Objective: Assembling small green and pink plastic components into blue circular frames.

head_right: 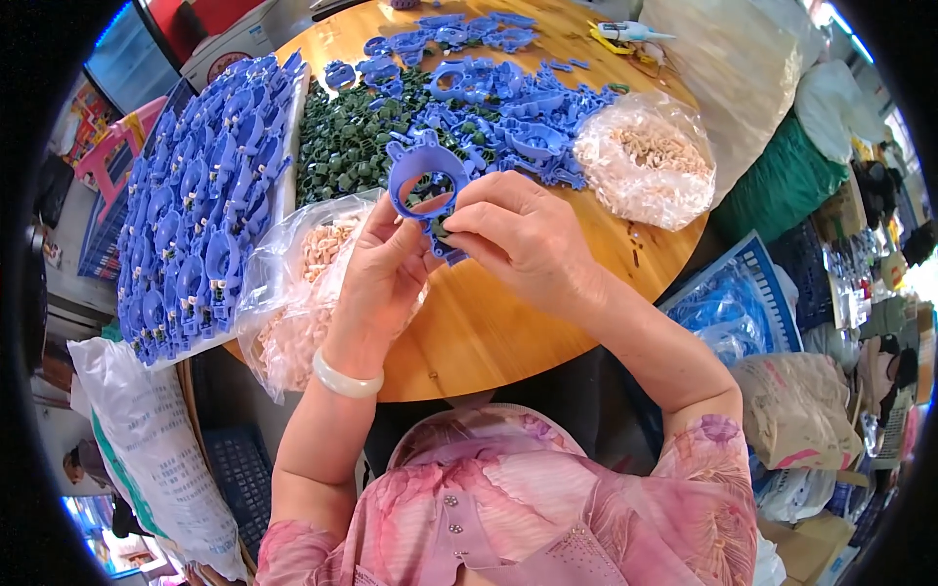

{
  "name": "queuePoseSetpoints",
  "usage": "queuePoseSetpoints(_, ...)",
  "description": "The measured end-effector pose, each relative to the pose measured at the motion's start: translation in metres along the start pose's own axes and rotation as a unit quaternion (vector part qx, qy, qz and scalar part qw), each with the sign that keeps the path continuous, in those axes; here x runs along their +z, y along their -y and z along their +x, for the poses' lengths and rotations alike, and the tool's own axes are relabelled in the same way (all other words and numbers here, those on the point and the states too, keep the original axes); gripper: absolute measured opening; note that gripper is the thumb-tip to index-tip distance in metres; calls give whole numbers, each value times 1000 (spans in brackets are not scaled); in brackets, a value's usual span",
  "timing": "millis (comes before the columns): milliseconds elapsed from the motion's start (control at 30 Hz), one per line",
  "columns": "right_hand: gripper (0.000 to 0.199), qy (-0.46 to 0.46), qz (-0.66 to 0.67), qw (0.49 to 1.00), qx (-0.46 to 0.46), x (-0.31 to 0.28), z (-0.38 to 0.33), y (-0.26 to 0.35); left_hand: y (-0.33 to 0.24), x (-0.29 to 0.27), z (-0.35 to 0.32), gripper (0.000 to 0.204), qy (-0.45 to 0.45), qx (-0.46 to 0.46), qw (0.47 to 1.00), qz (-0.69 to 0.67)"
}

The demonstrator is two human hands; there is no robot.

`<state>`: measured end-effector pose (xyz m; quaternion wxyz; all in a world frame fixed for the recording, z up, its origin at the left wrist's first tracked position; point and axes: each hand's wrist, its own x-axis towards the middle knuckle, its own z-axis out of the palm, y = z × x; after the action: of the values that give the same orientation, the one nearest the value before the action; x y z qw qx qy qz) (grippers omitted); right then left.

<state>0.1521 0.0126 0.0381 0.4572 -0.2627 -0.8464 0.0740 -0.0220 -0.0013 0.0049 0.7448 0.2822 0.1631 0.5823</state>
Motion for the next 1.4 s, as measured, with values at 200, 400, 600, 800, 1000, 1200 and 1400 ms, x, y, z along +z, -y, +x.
queuePoseSetpoints(200, 16, 8, -40, 999, -7, -2, -2, 1, 1, -2, 1, 53, 10, -1, 1000, 6)
queuePoseSetpoints(400, 16, 17, -67, 997, -18, -2, -2, 4, 2, -2, 2, 56, 2, 22, 999, 26)
queuePoseSetpoints(600, 16, 51, -66, 996, -27, -7, -3, 5, 3, 1, 1, 56, -2, 23, 999, 29)
queuePoseSetpoints(800, 17, 17, -63, 997, -35, 3, -9, 1, 5, -1, 1, 55, -5, 29, 999, 37)
queuePoseSetpoints(1000, 18, 12, -38, 999, -18, 9, -15, -5, 6, -4, 1, 55, -17, 23, 999, 33)
queuePoseSetpoints(1200, 23, 2, -55, 998, -1, 16, -23, -2, 6, -8, 2, 54, -22, 33, 997, 65)
queuePoseSetpoints(1400, 24, -16, -16, 1000, 21, 18, -25, -1, 5, -3, 1, 52, -7, 47, 996, 77)
